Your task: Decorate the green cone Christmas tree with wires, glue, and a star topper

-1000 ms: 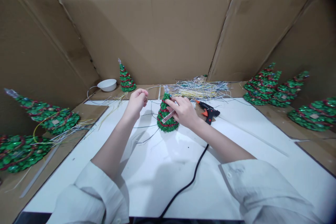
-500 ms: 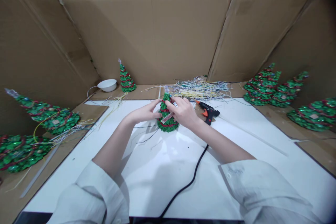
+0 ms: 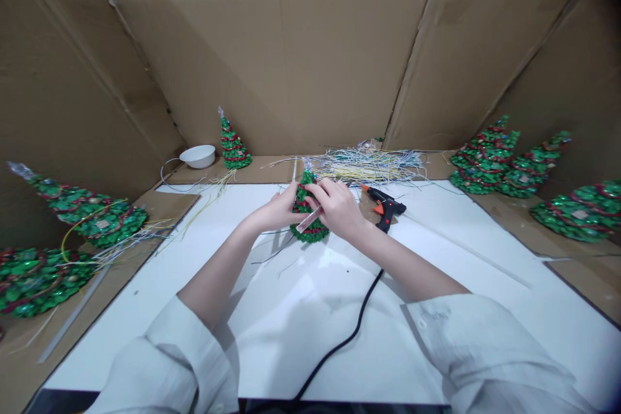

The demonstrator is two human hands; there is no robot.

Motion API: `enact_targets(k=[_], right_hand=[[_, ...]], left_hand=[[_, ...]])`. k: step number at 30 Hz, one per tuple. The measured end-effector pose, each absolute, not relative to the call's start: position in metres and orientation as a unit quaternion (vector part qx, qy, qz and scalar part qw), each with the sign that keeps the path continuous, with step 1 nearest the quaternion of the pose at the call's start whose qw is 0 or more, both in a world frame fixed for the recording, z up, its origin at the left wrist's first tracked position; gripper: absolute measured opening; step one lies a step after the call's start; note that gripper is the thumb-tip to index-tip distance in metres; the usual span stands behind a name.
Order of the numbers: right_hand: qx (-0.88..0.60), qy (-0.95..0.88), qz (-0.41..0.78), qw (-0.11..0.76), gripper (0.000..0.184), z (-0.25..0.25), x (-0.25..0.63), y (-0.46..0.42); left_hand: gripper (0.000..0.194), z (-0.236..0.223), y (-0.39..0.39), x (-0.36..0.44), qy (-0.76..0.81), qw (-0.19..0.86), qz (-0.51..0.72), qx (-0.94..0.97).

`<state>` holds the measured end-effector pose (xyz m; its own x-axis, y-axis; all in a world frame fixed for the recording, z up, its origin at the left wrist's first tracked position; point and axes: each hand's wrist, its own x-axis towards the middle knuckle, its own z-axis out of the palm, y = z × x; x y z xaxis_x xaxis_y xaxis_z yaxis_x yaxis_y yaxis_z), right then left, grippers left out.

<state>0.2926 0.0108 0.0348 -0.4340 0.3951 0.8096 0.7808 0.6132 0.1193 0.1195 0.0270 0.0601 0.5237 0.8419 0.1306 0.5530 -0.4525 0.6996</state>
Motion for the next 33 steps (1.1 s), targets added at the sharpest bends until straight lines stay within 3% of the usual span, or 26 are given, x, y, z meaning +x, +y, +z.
enact_targets(k=[3,8,12,16,21,27,33], right_hand=[[-0.298,-0.803,-0.23,0.462,0.03,0.044,0.3,0.006],[-0.248,-0.763,-0.154,0.577,0.053,0.06,0.308,-0.002],[-0.184,-0.801,-0.084,0.563,0.053,0.058,0.31,-0.001],[-0.153,-0.803,-0.137,0.56,0.047,0.049,0.313,0.005],[-0.182,-0.788,-0.159,0.566,0.043,0.044,0.32,0.012],[-0.194,-0.795,-0.193,0.541,0.046,0.044,0.321,0.014],[-0.194,-0.788,-0.215,0.543,0.046,0.049,0.319,0.012]], left_hand=[[0.046,0.058,0.026,0.124,0.457,0.265,0.231,0.817],[0.055,0.062,0.017,0.13,0.493,0.24,0.218,0.807],[0.057,0.066,0.014,0.13,0.458,0.264,0.235,0.815],[0.044,0.069,0.017,0.128,0.378,0.358,0.309,0.796],[0.031,0.069,0.016,0.139,0.4,0.47,0.388,0.685],[0.02,0.056,0.01,0.159,0.439,0.426,0.498,0.616],[0.017,0.053,0.009,0.162,0.456,0.396,0.527,0.598]])
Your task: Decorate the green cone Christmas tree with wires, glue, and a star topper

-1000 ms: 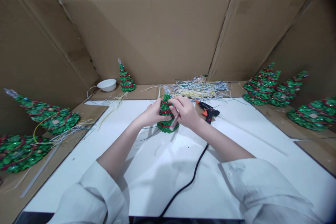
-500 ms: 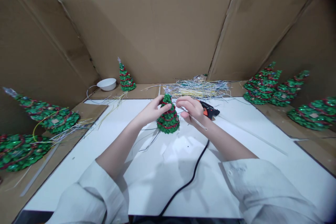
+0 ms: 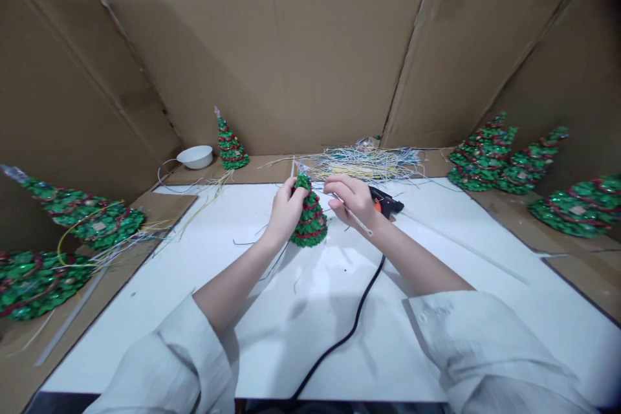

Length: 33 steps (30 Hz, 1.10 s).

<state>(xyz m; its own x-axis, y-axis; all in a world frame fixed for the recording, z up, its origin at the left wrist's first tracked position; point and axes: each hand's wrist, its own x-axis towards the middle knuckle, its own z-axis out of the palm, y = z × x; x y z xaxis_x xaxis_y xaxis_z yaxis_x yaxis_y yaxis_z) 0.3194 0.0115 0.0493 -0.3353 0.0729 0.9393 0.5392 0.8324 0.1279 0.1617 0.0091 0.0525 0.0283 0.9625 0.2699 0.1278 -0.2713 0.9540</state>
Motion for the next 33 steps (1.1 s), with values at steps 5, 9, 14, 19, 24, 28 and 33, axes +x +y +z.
enact_targets(k=[5,9,14,19,24,28,33], right_hand=[[-0.195,-0.775,-0.212,0.562,0.041,0.053,0.323,0.012],[-0.25,-0.773,-0.18,0.555,0.038,0.054,0.327,0.016],[-0.322,-0.756,-0.12,0.557,0.031,0.058,0.331,0.02],[-0.368,-0.749,-0.068,0.547,0.024,0.061,0.333,0.022],[-0.392,-0.734,-0.009,0.555,0.019,0.068,0.33,0.019],[-0.387,-0.756,0.075,0.522,0.011,0.086,0.331,0.006],[-0.309,-0.81,0.28,0.413,0.012,0.104,0.331,-0.015]], left_hand=[[0.022,0.061,0.014,0.15,0.434,0.474,0.51,0.572],[0.026,0.066,0.017,0.144,0.425,0.525,0.49,0.551],[0.025,0.071,0.018,0.144,0.437,0.539,0.489,0.529],[0.025,0.072,0.019,0.145,0.428,0.548,0.482,0.532],[0.029,0.074,0.02,0.14,0.412,0.563,0.455,0.554],[0.033,0.078,0.023,0.122,0.407,0.559,0.351,0.632],[0.05,0.08,0.029,0.102,0.374,0.502,0.257,0.736]])
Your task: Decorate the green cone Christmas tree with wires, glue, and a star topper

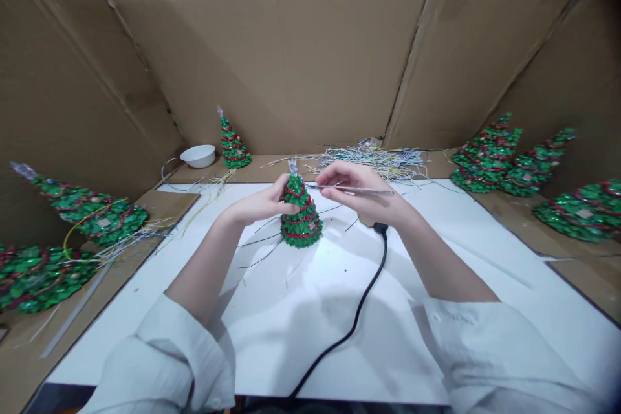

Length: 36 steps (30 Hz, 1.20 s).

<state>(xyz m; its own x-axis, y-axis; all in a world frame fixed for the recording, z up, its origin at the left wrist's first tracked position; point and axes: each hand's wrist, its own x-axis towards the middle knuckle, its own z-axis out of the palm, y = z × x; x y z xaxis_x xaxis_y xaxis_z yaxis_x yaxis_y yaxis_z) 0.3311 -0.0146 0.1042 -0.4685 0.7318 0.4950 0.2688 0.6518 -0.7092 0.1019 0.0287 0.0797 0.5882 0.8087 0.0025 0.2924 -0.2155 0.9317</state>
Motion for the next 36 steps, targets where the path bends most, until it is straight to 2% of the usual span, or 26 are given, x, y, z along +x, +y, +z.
enact_targets(k=[5,11,18,25,31,36], right_hand=[[-0.286,-0.806,0.338,0.392,0.011,0.099,0.323,-0.017],[-0.32,-0.804,0.297,0.404,0.009,0.094,0.318,-0.013],[-0.338,-0.819,0.228,0.405,0.007,0.091,0.313,-0.015],[-0.337,-0.858,0.121,0.367,0.008,0.087,0.312,-0.018],[-0.364,-0.88,0.024,0.306,0.007,0.082,0.308,-0.03],[-0.344,-0.878,0.067,0.324,0.008,0.081,0.313,-0.023]], left_hand=[[0.043,0.079,0.028,0.104,0.375,0.404,0.232,0.801],[0.047,0.079,0.017,0.116,0.437,0.253,0.242,0.828],[0.038,0.08,0.014,0.12,0.414,0.249,0.251,0.839],[0.029,0.08,0.014,0.121,0.419,0.235,0.246,0.842],[0.035,0.078,0.014,0.121,0.426,0.21,0.24,0.847],[0.034,0.078,0.015,0.121,0.411,0.222,0.241,0.851]])
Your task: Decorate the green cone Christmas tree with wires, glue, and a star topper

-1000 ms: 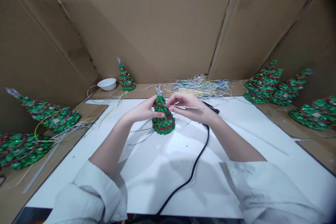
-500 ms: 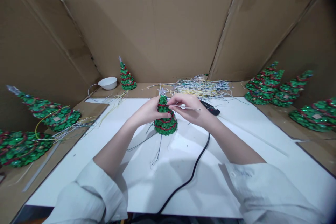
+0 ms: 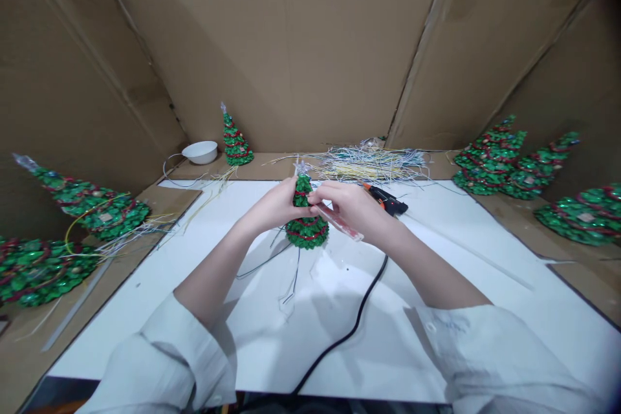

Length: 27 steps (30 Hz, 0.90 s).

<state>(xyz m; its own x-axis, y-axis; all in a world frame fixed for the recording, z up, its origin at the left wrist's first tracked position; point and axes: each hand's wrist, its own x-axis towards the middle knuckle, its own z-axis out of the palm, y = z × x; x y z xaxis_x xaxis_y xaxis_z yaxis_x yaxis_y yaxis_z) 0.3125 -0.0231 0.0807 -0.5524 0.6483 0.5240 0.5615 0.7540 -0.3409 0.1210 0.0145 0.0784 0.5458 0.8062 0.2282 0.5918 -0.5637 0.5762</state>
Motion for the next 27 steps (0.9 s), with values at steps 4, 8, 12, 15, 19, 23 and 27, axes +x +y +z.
enact_targets(k=[4,8,12,15,19,23,27], right_hand=[[-0.351,-0.837,0.169,0.384,0.006,0.085,0.311,-0.015],[-0.397,-0.751,0.25,0.465,0.009,0.084,0.302,-0.015],[-0.379,-0.774,0.209,0.462,0.008,0.081,0.301,-0.017],[-0.341,-0.851,0.118,0.381,0.003,0.081,0.307,-0.021],[-0.353,-0.876,0.064,0.322,0.006,0.084,0.311,-0.026],[-0.352,-0.872,0.108,0.323,0.008,0.088,0.313,-0.025],[-0.345,-0.822,0.189,0.412,0.015,0.1,0.317,-0.026]], left_hand=[[0.031,0.08,0.014,0.121,0.426,0.225,0.238,0.843],[0.034,0.081,0.012,0.121,0.437,0.224,0.23,0.84],[0.034,0.08,0.014,0.121,0.433,0.227,0.225,0.843],[0.031,0.079,0.015,0.121,0.421,0.219,0.231,0.85],[0.032,0.078,0.016,0.121,0.42,0.208,0.235,0.852],[0.035,0.079,0.015,0.12,0.415,0.209,0.234,0.854],[0.041,0.082,0.012,0.12,0.422,0.225,0.225,0.849]])
